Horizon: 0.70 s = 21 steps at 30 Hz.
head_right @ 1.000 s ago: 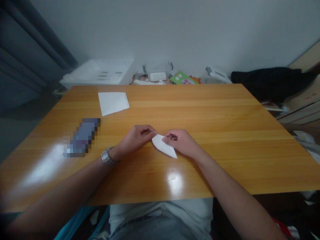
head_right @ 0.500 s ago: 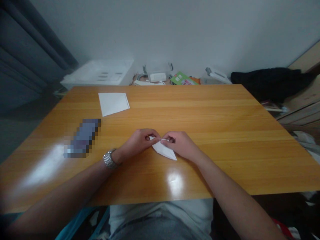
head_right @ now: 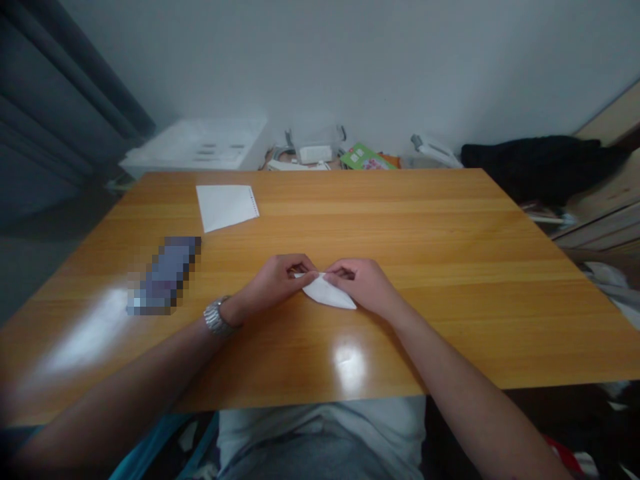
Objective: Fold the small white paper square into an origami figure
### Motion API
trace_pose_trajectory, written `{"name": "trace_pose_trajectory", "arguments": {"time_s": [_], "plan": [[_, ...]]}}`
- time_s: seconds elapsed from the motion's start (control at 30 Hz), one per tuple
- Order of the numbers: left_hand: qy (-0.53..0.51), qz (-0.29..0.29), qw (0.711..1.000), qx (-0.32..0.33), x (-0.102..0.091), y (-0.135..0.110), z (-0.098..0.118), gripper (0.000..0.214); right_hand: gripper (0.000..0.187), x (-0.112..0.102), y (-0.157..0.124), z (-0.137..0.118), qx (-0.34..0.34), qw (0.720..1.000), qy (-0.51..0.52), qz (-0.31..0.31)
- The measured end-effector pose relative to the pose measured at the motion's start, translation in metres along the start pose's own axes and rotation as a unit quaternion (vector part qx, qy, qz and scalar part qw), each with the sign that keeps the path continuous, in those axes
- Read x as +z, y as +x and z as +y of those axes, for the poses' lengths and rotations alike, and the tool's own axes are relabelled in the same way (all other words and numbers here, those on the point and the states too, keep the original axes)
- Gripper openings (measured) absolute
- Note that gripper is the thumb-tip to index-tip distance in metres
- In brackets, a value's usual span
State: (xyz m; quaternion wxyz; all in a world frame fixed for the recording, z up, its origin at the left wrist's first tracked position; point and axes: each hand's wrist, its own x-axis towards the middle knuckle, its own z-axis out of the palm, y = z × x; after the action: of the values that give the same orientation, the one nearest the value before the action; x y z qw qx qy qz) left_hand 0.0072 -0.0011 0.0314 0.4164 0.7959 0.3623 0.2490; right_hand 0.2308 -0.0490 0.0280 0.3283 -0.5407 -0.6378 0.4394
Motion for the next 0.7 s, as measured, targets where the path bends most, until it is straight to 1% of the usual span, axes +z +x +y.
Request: {"name": "trace_pose_trajectory", "arguments": {"time_s": [0.17, 0.4, 0.53, 0.7], "plan": [[-0.014, -0.005, 1.000, 0.003, 0.0044, -0.0003, -0.0024, 0.020, 0.021, 0.0004, -0.0008, -0.0008, -0.017, 1.000, -0.023, -0.005], [0.020, -0.006, 1.000, 0.000, 0.0002, -0.0012, 0.0044, 0.022, 0.022, 0.0002, -0.0016, -0.0025, -0.022, 0.999, -0.043, 0.007], [0.015, 0.007, 1.000, 0.007, -0.0005, -0.0011, 0.0034, 0.023, 0.023, 0.0013, -0.0004, -0.0021, -0.011, 1.000, -0.020, 0.017], [0.009, 0.020, 1.000, -0.002, -0.0005, -0.0005, 0.0011, 0.023, 0.029, 0.0013, 0.0016, 0.0028, 0.011, 0.999, 0.021, 0.032]]}}
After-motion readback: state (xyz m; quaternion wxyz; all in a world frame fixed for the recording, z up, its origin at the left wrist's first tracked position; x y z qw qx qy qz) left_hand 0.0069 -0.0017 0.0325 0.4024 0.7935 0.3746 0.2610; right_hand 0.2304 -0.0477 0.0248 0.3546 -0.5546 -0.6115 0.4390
